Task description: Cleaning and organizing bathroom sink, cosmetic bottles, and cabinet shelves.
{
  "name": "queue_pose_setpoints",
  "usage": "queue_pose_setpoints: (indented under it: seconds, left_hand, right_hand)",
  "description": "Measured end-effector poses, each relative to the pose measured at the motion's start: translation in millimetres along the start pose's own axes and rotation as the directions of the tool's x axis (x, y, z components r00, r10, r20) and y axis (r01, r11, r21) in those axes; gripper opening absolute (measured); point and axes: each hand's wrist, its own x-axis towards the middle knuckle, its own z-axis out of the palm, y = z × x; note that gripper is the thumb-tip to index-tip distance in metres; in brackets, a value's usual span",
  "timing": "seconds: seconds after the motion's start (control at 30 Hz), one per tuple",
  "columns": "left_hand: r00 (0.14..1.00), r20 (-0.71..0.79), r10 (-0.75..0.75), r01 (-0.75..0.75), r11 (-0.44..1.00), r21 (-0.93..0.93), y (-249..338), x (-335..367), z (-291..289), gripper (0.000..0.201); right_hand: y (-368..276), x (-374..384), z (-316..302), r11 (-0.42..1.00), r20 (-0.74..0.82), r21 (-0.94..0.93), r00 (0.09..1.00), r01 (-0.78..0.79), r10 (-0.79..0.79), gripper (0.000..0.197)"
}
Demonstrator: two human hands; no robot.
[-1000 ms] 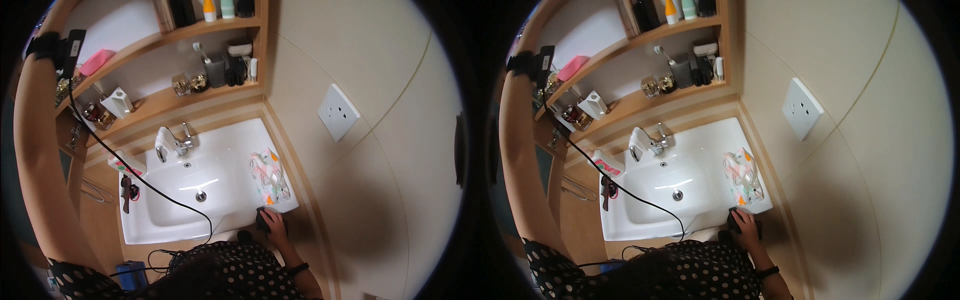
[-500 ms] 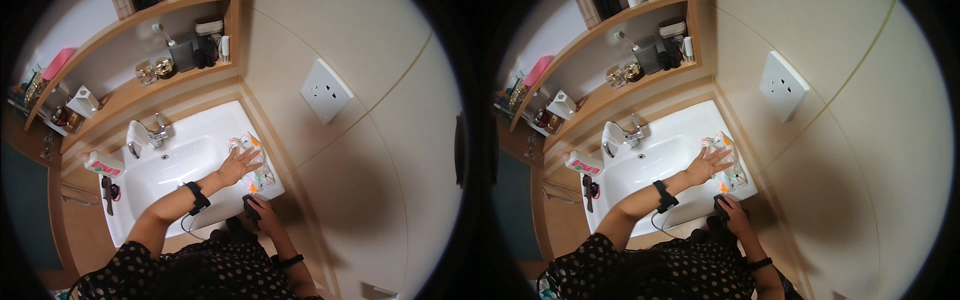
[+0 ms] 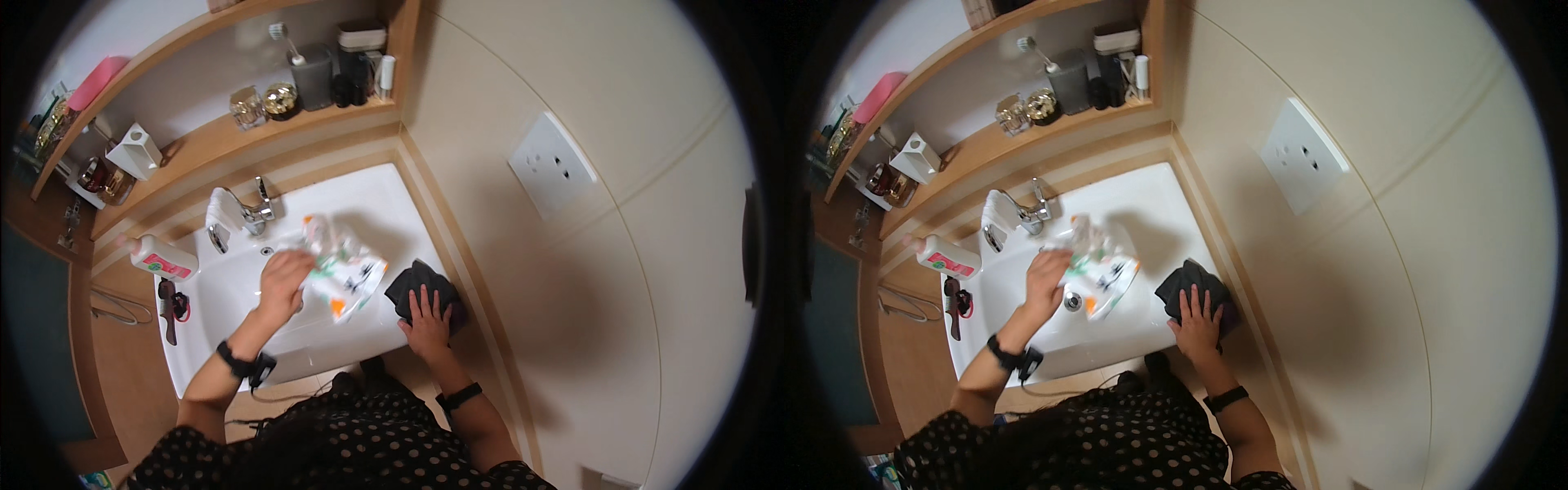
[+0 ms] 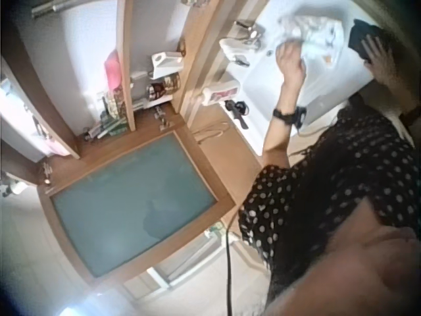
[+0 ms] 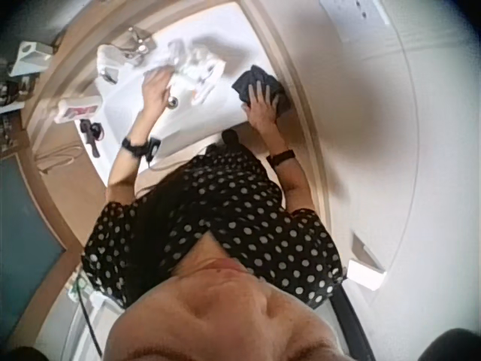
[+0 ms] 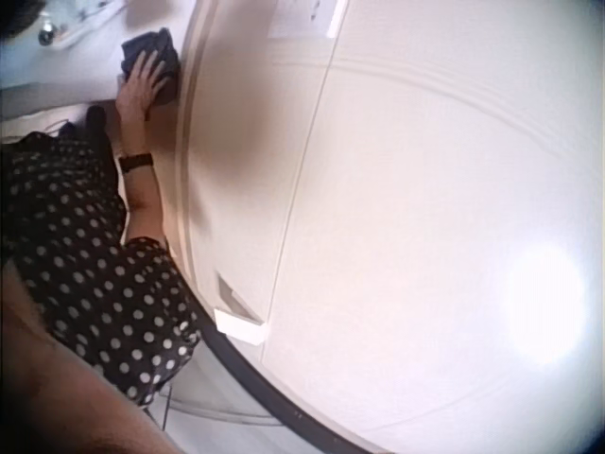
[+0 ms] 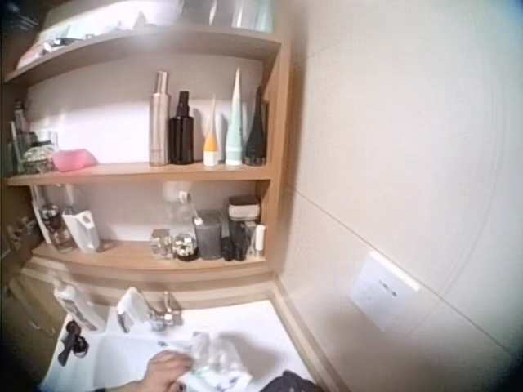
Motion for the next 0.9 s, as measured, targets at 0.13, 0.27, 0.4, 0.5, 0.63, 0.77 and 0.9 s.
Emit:
queue_pose_setpoints:
  seconds: [0.13, 0.27, 0.4, 0.5, 0.63, 0.77, 0.9]
  left_hand:
    - [0.999, 0.015, -0.033, 0.031, 0.993, 0.11, 12, -53, -62, 0.024]
    - [0.998, 0.005, -0.062, 0.058, 0.95, 0.306, 33, -80, -99, 0.021]
    - [0.973, -0.034, -0.23, 0.226, 0.901, 0.372, 49, -118, -121, 0.021]
    - [0.941, -0.06, -0.332, 0.329, 0.863, 0.384, 53, -143, -123, 0.022]
    - [0.924, -0.099, -0.369, 0.377, 0.84, 0.389, 52, -148, -119, 0.023]
    - [0.937, -0.043, -0.347, 0.337, 0.865, 0.372, 37, -126, -115, 0.024]
    - [0.936, -0.096, -0.338, 0.347, 0.845, 0.407, 44, -130, -125, 0.022]
  right_hand:
    - [-5, 62, -5, 1.0, 0.061, 0.004, 0.998, 0.0, -0.001, 0.073]
    - [-38, 166, -23, 0.998, 0.171, -0.065, 0.985, -0.022, 0.033, 0.071]
    - [-63, 265, -34, 0.997, 0.145, -0.032, 0.987, -0.066, 0.07, 0.068]
    - [-116, 296, -8, 0.981, -0.101, 0.039, 0.976, -0.189, 0.192, 0.064]
    - [-221, 254, 31, 0.941, -0.084, -0.118, 0.941, 0.317, -0.328, 0.058]
    - [-226, 258, 28, 0.864, -0.013, 0.005, 0.864, 0.503, -0.503, 0.053]
    - [-138, 282, 12, 0.92, -0.105, -0.05, 0.914, 0.389, -0.392, 0.058]
